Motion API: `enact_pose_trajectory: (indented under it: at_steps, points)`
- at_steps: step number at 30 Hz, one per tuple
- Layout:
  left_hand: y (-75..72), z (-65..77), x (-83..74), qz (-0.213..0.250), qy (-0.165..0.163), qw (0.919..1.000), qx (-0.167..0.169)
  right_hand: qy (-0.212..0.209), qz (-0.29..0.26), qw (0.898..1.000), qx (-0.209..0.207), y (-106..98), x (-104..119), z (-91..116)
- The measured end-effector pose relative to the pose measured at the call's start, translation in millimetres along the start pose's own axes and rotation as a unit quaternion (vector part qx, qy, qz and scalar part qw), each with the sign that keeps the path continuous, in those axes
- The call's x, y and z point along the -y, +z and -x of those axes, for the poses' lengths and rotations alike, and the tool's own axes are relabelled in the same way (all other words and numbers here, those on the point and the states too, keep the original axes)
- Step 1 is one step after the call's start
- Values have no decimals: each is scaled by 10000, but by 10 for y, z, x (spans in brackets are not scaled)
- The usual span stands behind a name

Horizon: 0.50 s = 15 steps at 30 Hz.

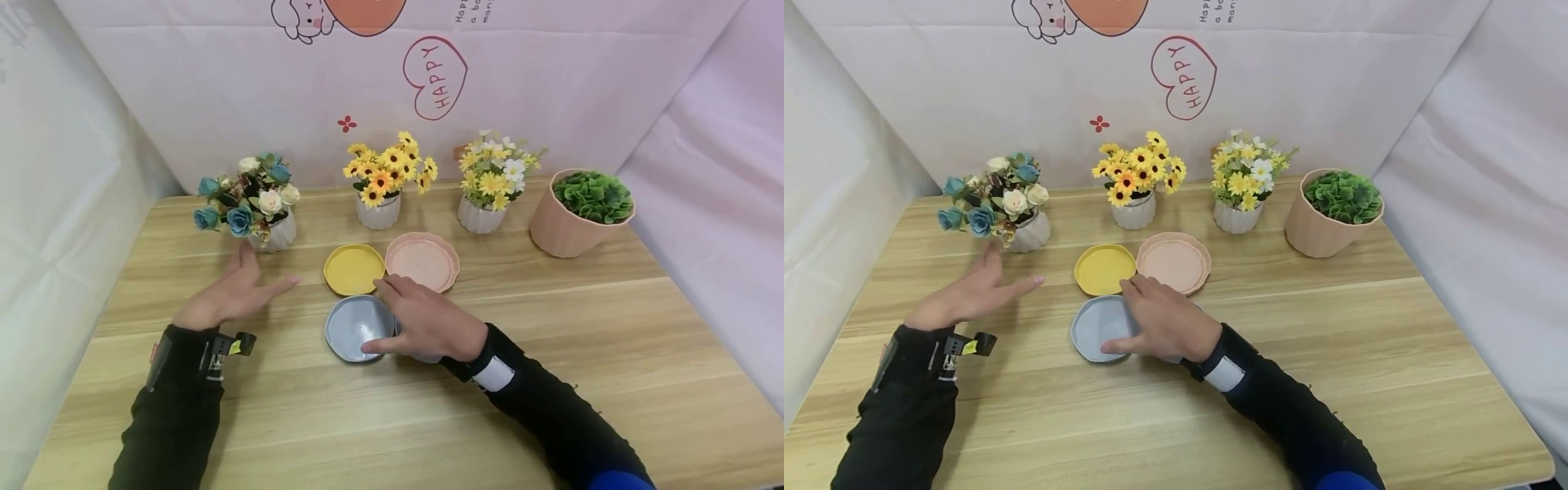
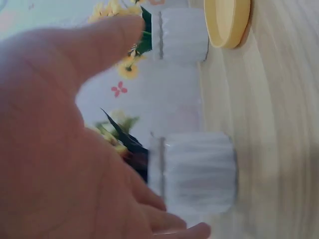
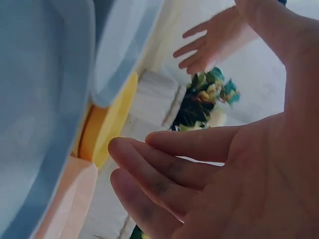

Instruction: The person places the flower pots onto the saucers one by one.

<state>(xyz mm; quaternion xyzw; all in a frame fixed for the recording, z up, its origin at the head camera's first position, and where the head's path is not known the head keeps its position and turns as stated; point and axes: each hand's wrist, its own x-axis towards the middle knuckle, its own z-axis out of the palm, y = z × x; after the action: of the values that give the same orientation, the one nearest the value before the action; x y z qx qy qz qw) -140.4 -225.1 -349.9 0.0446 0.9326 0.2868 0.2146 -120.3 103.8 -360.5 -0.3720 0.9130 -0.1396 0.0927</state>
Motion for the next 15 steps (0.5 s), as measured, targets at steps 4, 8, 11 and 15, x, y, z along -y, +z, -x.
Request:
enact_pose_trajectory:
  at_steps: [4, 8, 11, 15]
  points:
    - [-29, -133, 106, 72, 344, 9981, -502, 25, 116, 9999, 76, 88, 38, -8]
    - [-37, -255, 219, 263, 525, 9931, -1016, 113, 137, 9995, 265, 150, 74, -23]
    - [-35, -325, 294, 591, 468, 9899, -1201, 47, 113, 9996, 258, 195, 85, -39]
    - [-21, -436, 372, 1083, 500, 9809, -1534, -119, 52, 9999, 28, 251, 86, -43]
